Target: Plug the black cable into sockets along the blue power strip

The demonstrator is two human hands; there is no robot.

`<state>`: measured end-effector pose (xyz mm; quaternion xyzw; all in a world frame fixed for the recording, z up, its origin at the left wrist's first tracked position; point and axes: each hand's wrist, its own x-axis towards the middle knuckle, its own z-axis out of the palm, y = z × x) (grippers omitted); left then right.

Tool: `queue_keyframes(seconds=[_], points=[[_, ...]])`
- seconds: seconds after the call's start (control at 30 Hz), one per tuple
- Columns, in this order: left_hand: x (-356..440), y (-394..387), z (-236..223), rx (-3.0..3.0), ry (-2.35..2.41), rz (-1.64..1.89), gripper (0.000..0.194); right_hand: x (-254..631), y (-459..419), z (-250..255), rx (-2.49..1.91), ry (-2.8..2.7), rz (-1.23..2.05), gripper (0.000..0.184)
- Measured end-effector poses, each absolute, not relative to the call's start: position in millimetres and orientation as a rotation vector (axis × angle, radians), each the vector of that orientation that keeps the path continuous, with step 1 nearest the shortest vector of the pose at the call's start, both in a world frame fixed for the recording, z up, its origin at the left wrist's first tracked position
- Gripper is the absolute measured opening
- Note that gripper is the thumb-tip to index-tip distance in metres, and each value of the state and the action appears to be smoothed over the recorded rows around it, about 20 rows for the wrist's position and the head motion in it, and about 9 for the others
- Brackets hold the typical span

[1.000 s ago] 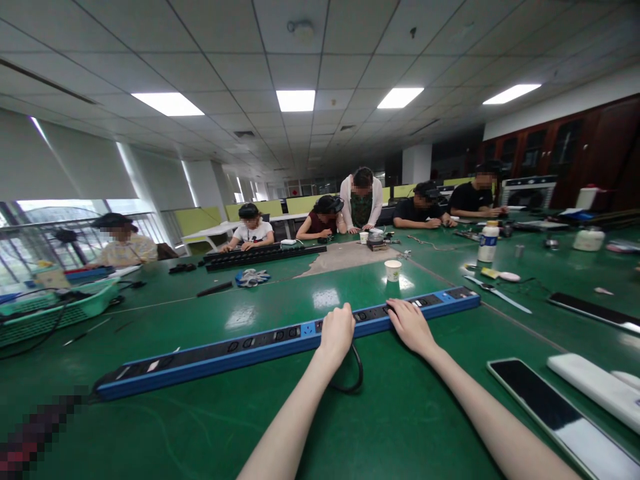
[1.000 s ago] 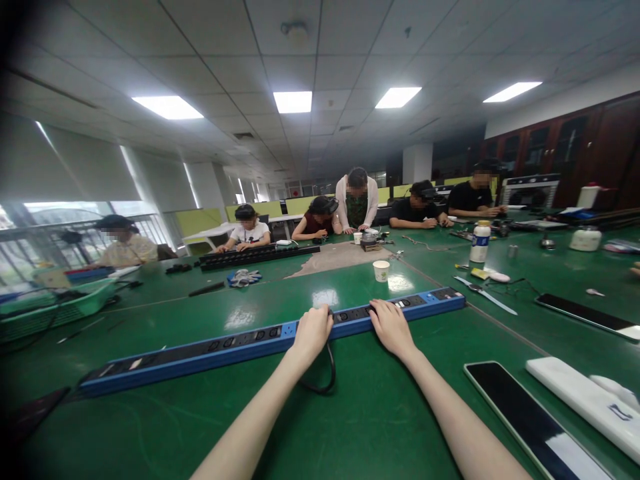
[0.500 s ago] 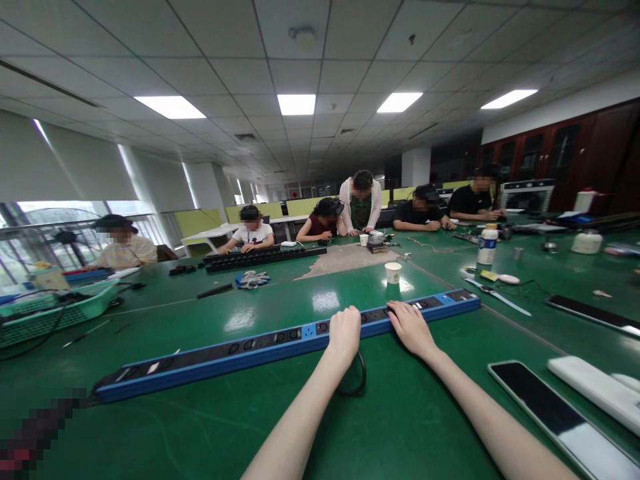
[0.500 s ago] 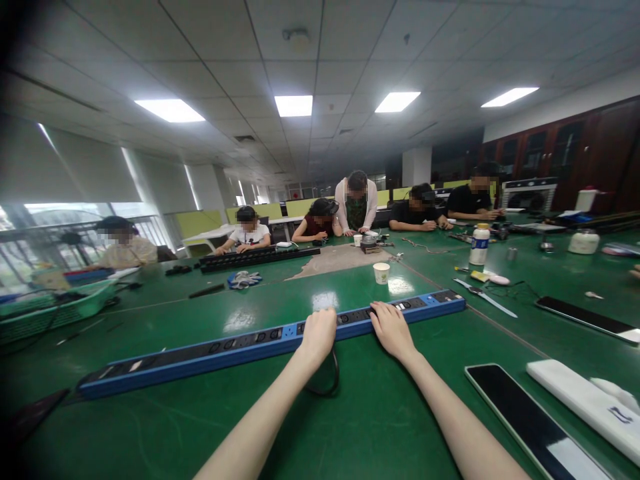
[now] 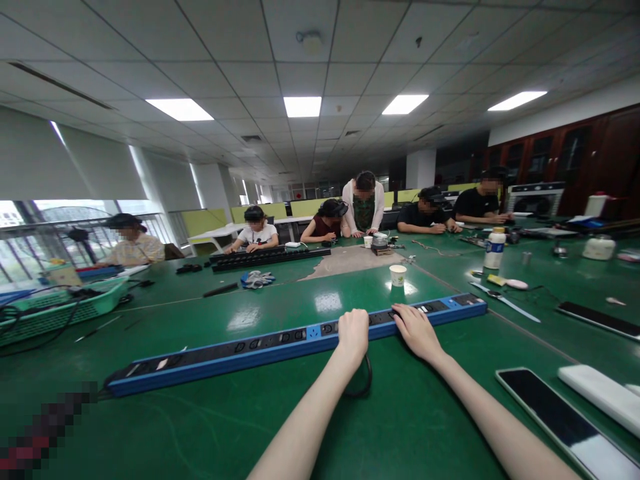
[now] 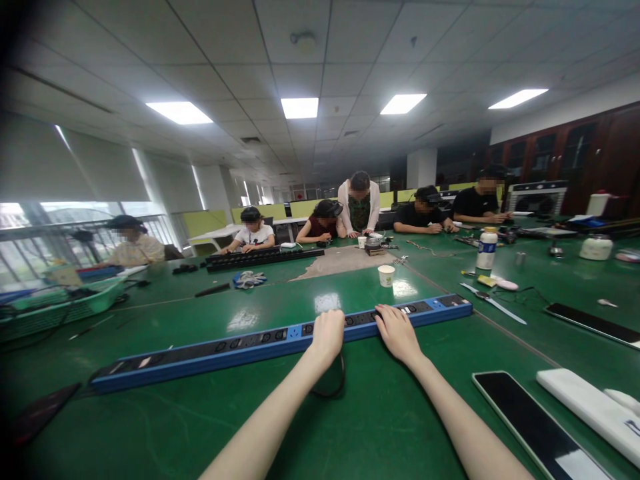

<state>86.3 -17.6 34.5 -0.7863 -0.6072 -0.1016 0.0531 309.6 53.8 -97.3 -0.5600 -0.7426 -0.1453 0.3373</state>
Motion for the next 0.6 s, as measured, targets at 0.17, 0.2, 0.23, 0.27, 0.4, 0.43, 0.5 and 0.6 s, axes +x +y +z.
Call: queue_keyframes(seconds=[0.17,0.2,0.23,0.27,0.4,0.43,0.5,0.6], points=[[84.3,-7.2,27.8,-2.366,-1.838,-0.316,0.029,310.1,53.8,-98.5,-1.449,-1.939,-0.392,0.046],[83.9,-5.7,26.4,-2.366,-1.834,-0.319,0.030,310.0,53.6,-98.5,-1.446,-1.938,-0.397,0.046],[83.2,-5.1,24.5,-2.368,-1.829,-0.318,0.030,309.8,53.5,-98.5,-1.445,-1.936,-0.401,0.046],[82.2,-5.5,22.0,-2.372,-1.822,-0.318,0.030,309.7,53.5,-98.6,-1.444,-1.936,-0.404,0.047],[75.8,-14.3,4.5,-2.369,-1.785,-0.397,0.040,310.0,55.2,-99.7,-1.444,-1.932,-0.404,0.047],[74.2,-16.8,-0.7,-2.358,-1.789,-0.432,0.047,310.2,55.7,-100.1,-1.442,-1.930,-0.401,0.046],[72.0,-20.6,-9.0,-2.334,-1.834,-0.500,0.052,310.3,56.1,-100.4,-1.438,-1.930,-0.395,0.047],[71.0,-22.8,-10.0,-2.305,-1.956,-0.609,0.048,309.9,54.8,-99.1,-1.438,-1.926,-0.386,0.047]])
